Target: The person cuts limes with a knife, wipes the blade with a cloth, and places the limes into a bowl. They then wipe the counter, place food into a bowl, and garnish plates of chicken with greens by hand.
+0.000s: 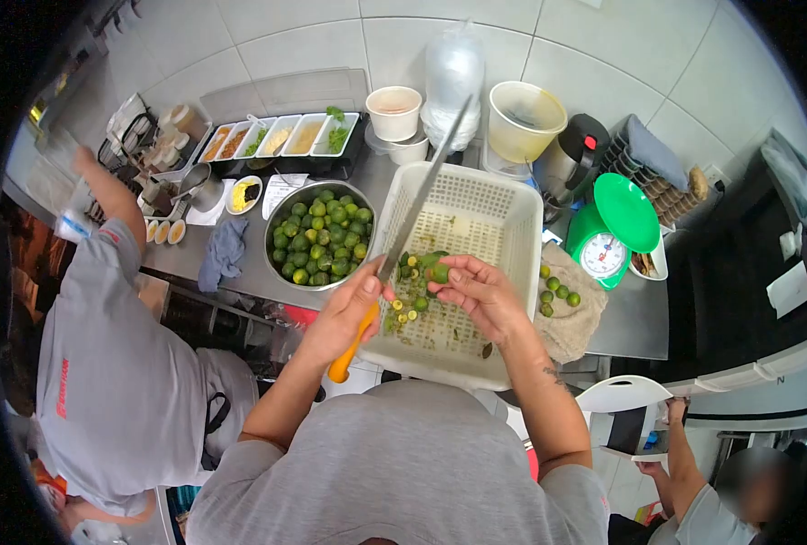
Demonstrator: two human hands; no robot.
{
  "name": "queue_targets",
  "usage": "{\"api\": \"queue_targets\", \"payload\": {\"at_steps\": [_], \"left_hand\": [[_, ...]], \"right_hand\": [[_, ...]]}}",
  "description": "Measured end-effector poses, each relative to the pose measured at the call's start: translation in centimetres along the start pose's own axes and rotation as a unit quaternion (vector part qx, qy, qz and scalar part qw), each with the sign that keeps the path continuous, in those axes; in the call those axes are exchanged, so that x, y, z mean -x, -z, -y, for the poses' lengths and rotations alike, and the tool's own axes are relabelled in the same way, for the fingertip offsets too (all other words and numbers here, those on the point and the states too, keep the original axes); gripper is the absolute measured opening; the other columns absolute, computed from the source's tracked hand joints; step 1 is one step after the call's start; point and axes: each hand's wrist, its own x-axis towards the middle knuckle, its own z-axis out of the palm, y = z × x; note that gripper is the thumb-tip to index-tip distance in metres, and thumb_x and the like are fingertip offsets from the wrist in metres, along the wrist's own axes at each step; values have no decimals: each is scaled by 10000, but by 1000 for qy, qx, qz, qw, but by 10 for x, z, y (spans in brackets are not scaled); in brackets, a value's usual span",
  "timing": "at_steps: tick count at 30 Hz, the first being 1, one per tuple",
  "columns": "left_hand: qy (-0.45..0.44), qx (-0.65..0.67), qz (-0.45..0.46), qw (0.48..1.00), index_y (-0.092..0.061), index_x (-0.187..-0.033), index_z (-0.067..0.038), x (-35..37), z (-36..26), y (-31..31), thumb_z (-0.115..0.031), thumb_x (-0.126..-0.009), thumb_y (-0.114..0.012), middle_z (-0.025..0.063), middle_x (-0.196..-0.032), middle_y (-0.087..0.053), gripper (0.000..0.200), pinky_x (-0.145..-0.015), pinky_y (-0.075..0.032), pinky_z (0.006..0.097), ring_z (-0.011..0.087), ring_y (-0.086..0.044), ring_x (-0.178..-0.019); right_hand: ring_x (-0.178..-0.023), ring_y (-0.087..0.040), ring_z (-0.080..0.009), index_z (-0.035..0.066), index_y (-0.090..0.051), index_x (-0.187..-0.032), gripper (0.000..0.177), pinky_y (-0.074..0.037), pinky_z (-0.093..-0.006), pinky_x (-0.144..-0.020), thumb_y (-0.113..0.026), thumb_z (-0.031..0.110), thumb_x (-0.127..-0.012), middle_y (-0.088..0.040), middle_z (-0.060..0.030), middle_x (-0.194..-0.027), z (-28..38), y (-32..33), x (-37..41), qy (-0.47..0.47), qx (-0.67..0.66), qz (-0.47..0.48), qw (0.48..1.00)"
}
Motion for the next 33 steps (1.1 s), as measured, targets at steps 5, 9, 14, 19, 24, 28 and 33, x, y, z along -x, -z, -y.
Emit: {"api": "queue_targets", "payload": {"at_steps": [5, 9, 14, 19, 24, 28, 33], "left_hand": [[11, 1, 35, 999, -307, -1402, -22, 1, 7, -13, -453, -983, -341, 42, -943, -491, 602, -474, -346, 187, 64, -406, -509], [-94, -179, -5, 979, -295, -1411, -34, 1, 10, -15, -390, -985, -378, 94, -991, -514, 561, -627, -433, 262, 152, -518, -685], [-117, -287, -19, 950, -290, -1412, -38, 11, 15, -21, -294, -983, -405, 180, -1026, -506, 513, -852, -425, 374, 292, -532, -960], [-68, -333, -26, 940, -276, -1418, -52, 13, 17, -27, -271, -980, -405, 182, -1015, -489, 506, -811, -443, 390, 314, -546, -925], [-61, -360, -60, 929, -266, -1424, -77, 10, 9, -30, -268, -980, -396, 191, -1032, -483, 500, -771, -457, 435, 345, -568, -887], [-71, -326, -86, 939, -291, -1393, -72, 1, 12, -24, -313, -983, -388, 209, -1070, -505, 485, -783, -461, 432, 350, -590, -911], [-52, -254, -106, 960, -360, -1269, -26, -5, 15, -7, -312, -968, -422, 272, -1144, -510, 419, -821, -459, 449, 392, -566, -1009]], "right_hand": [[-971, -625, -192, -36, -528, -1188, 301, -515, -278, -838, -541, 97, -919, -616, -140, -1103, 0, -18, 3, 28, -14, 6, 999], [-976, -621, -194, -46, -541, -1169, 284, -510, -278, -845, -539, 89, -918, -624, -150, -1078, -5, -21, 4, 65, -13, -24, 997], [-954, -631, -216, -50, -556, -1146, 261, -511, -308, -856, -536, 44, -904, -634, -156, -1044, -11, -18, -5, 141, 14, -102, 985], [-939, -637, -222, -51, -565, -1134, 258, -504, -318, -866, -540, 6, -883, -639, -160, -1034, -10, -26, -7, 156, 31, -143, 977], [-866, -609, -135, -43, -581, -1112, 248, -493, -270, -793, -570, -3, -867, -647, -92, -971, -20, -40, -10, 172, 100, -146, 969], [-811, -582, -102, -39, -597, -1074, 212, -479, -250, -760, -578, 6, -868, -642, -56, -914, -28, -51, -12, 151, 125, -109, 975], [-789, -564, -92, -45, -594, -1057, 199, -466, -243, -729, -587, 23, -870, -635, -37, -876, -31, -60, -22, 100, 135, -64, 984]]}}
